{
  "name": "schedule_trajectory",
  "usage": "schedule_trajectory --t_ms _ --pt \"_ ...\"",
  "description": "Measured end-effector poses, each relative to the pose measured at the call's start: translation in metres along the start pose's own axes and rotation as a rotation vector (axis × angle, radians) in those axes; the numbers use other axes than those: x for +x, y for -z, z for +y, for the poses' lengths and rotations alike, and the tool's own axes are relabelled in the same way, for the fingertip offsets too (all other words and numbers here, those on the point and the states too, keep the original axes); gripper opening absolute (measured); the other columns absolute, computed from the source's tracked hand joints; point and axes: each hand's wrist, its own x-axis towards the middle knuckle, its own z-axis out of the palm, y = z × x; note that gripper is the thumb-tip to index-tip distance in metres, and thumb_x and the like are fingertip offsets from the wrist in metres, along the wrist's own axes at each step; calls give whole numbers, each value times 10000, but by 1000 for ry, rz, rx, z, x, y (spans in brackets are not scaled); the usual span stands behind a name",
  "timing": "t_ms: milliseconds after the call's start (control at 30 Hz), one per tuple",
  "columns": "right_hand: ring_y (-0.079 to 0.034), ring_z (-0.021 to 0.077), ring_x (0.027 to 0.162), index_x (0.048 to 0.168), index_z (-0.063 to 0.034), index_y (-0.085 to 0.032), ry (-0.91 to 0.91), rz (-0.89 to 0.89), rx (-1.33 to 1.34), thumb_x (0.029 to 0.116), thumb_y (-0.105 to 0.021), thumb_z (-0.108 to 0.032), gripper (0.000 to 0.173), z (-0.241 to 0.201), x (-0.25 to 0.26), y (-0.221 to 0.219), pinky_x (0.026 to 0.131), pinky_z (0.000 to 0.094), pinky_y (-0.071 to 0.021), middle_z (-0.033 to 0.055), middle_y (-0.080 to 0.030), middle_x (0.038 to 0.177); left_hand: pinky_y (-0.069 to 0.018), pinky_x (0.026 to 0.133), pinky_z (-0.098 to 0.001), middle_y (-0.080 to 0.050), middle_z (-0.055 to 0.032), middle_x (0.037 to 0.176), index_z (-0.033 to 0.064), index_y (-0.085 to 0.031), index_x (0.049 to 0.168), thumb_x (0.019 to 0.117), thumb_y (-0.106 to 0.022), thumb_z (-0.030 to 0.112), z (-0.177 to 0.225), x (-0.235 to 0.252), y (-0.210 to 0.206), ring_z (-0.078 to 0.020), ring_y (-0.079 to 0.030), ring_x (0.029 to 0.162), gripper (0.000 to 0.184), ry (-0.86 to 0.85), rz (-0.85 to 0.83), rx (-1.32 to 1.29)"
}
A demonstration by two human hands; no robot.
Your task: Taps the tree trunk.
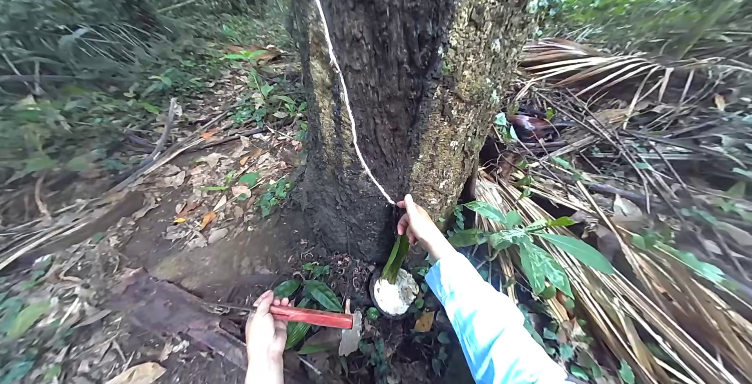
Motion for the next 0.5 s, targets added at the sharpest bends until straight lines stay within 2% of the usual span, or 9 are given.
schedule_trajectory --t_ms 167,367,500 --pt "-413 111 421 1563 -86 -353 -3 -52 -44 1119 -128 -476 632 7 6 -3 434 256 -374 31 -546 627 -557 508 -241 -510 24 613 90 -505 989 1048 -441 38 1 0 -1 -77 -554 481 102 1 8 -4" --pt "-405 92 412 1496 -22 -416 -22 -2 -3 1121 -141 -473 648 -1 0 0 424 237 -364 32 -557 624 -555 508 -234 -513 30 617 93 -512 987 1053 -440 43 2 -1 0 -74 -551 480 109 2 15 1" --pt "-408 102 422 1546 -53 -361 -3 -46 -28 1120 -123 -473 645 2 3 0 435 247 -369 33 -557 635 -558 511 -235 -519 29 615 93 -514 980 1050 -439 34 2 -1 0 -78 -560 483 119 -4 9 -7"
